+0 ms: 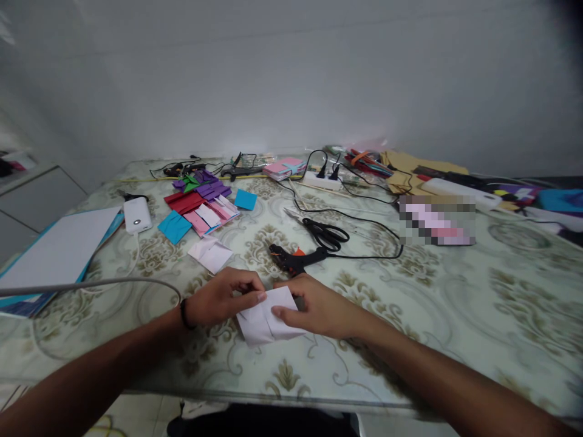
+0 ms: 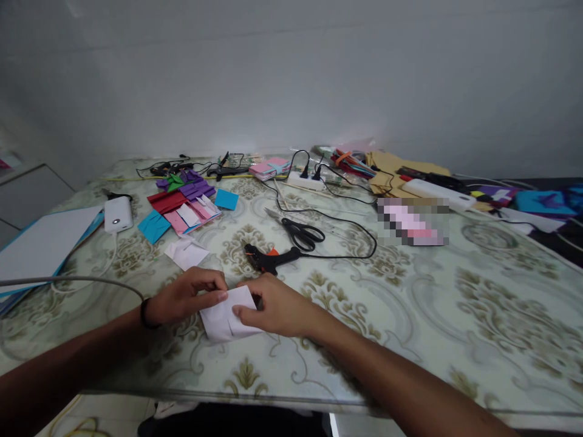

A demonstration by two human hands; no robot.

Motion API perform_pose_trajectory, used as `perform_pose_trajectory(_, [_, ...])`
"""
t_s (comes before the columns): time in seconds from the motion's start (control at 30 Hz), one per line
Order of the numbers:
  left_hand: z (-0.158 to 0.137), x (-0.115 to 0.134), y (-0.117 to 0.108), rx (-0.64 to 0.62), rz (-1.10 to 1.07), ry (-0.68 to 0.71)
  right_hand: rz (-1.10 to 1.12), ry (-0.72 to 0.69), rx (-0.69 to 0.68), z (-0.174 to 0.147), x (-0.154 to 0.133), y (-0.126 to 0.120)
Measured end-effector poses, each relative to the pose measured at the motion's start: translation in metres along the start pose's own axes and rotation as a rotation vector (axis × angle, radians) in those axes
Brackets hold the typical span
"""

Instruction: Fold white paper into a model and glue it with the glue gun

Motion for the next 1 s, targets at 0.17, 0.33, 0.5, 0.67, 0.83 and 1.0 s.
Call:
perform_pose_trajectory(0.17, [0.0,-0.002,0.0,0.018,0.004,-0.012,-0.002,-0.008,-0.022,0.0,0.003,0.004])
perform_pose_trajectory(0.33, [0.001,-0.007,0.001,0.043,-0.002,-0.054,-0.022,-0.034,-0.016,0.0,0.004,0.004])
perform_pose_trajectory(0.5, [0.001,-0.01,0.002,0.019,-0.026,-0.1,-0.006,-0.013,-0.033,-0.001,0.007,0.006])
perform_pose_trajectory(0.67, [0.001,-0.011,0.009,-0.05,-0.058,-0.128,0.011,-0.002,-0.02,0.0,0.006,0.004])
perform_pose_trajectory(0.83, [0.003,-0.006,0.013,-0.061,-0.018,-0.108,0.049,-0.014,-0.017,0.0,0.003,0.002])
perform_pose_trajectory(1.0, [0.003,-0.002,0.015,-0.089,0.032,-0.07,0.088,-0.017,-0.013,-0.002,0.0,0.0])
Point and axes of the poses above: each hand's wrist, its own z-axis towards the middle knuckle, its own y-axis out of the palm, x = y × z, the point moved 7 cm from there along z, towards the middle knuckle, and after that the axes turned 4 degrees about -z, right-handed, at the moved point
